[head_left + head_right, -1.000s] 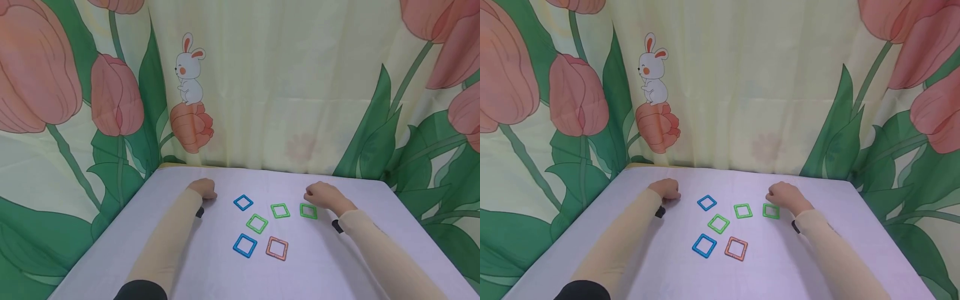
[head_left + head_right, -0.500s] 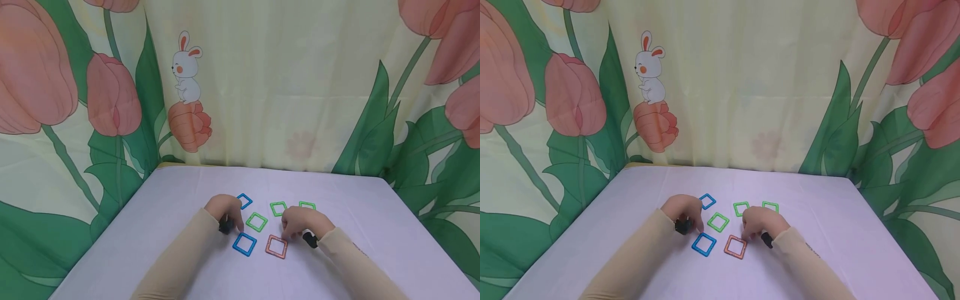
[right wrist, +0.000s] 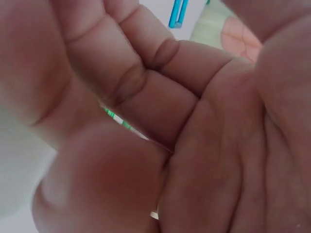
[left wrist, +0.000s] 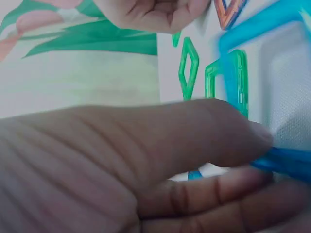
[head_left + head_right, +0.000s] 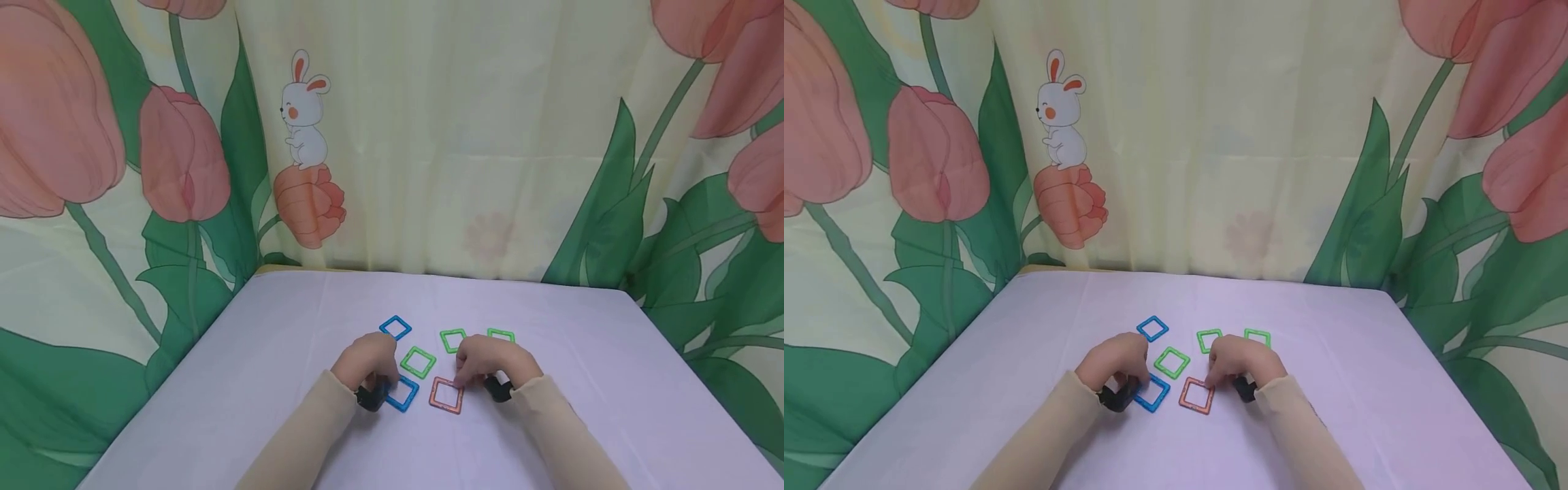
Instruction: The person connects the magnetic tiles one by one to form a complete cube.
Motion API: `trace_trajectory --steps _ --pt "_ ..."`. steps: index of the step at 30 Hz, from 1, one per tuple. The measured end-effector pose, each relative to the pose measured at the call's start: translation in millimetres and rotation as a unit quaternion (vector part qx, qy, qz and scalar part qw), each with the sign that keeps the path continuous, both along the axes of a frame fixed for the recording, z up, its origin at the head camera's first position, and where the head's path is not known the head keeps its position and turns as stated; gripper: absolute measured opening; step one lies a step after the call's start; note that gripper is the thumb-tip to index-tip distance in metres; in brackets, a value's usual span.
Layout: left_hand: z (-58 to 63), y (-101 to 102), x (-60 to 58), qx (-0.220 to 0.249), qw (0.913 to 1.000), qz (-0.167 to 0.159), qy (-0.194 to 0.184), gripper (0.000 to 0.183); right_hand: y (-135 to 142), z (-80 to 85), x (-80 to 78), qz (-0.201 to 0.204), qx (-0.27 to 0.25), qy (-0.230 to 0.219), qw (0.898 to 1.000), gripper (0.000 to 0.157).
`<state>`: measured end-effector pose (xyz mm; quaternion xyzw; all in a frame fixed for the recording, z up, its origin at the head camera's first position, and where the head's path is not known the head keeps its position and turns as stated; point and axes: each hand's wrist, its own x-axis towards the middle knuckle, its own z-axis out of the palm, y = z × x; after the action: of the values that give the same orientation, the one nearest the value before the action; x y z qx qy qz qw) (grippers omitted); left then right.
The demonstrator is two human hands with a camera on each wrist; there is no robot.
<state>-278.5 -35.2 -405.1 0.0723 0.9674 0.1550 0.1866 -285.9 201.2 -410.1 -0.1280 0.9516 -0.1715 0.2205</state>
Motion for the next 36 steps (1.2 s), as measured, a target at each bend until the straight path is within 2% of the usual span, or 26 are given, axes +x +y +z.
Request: trace_trajectory --steps 5,8,13,15,19,28,32,36 --pt "-4.7 -1.0 -9.2 0.07 0.9968 -0.039 0.001 0.012 1.2 -2.4 0.9 -0.004 -0.016 -0.009 1.0 0.02" --pt "-7.5 -2.6 -14.5 0.124 0.9906 -0.049 -0.03 0.005 -3.6 -2.0 -0.9 0.009 -0.021 -0.01 1.0 0.02" --pt "-16.9 -2.1 -20.6 0.182 0.9783 -0.035 -0.094 0.005 -11.7 -1.7 -1.1 0.022 -0.027 -0.006 0.999 0.021" --pt "-20.8 -1.1 -21.7 0.188 0.9765 -0.031 -0.101 0.007 -13.5 -1.6 -0.7 0.025 -0.029 -0.005 0.999 0.021" --pt "-25.0 0.3 -22.1 0.183 0.9786 -0.03 -0.09 0.007 -14.7 -3.5 -1.5 0.04 -0.032 0.006 0.999 0.021" --pt "-23.2 5.6 -19.2 0.161 0.9842 -0.036 -0.065 0.008 -17.9 -7.9 -5.9 0.057 -0.043 0.015 0.997 0.021" --pt "-24.6 9.0 -19.5 0.166 0.984 -0.036 -0.055 0.007 -19.0 -9.2 -7.4 0.06 -0.051 0.025 0.997 0.021" --pt "-26.3 10.7 -20.2 0.177 0.9818 -0.028 -0.063 0.006 -19.2 -9.9 -7.1 0.062 -0.055 0.033 0.996 0.021"
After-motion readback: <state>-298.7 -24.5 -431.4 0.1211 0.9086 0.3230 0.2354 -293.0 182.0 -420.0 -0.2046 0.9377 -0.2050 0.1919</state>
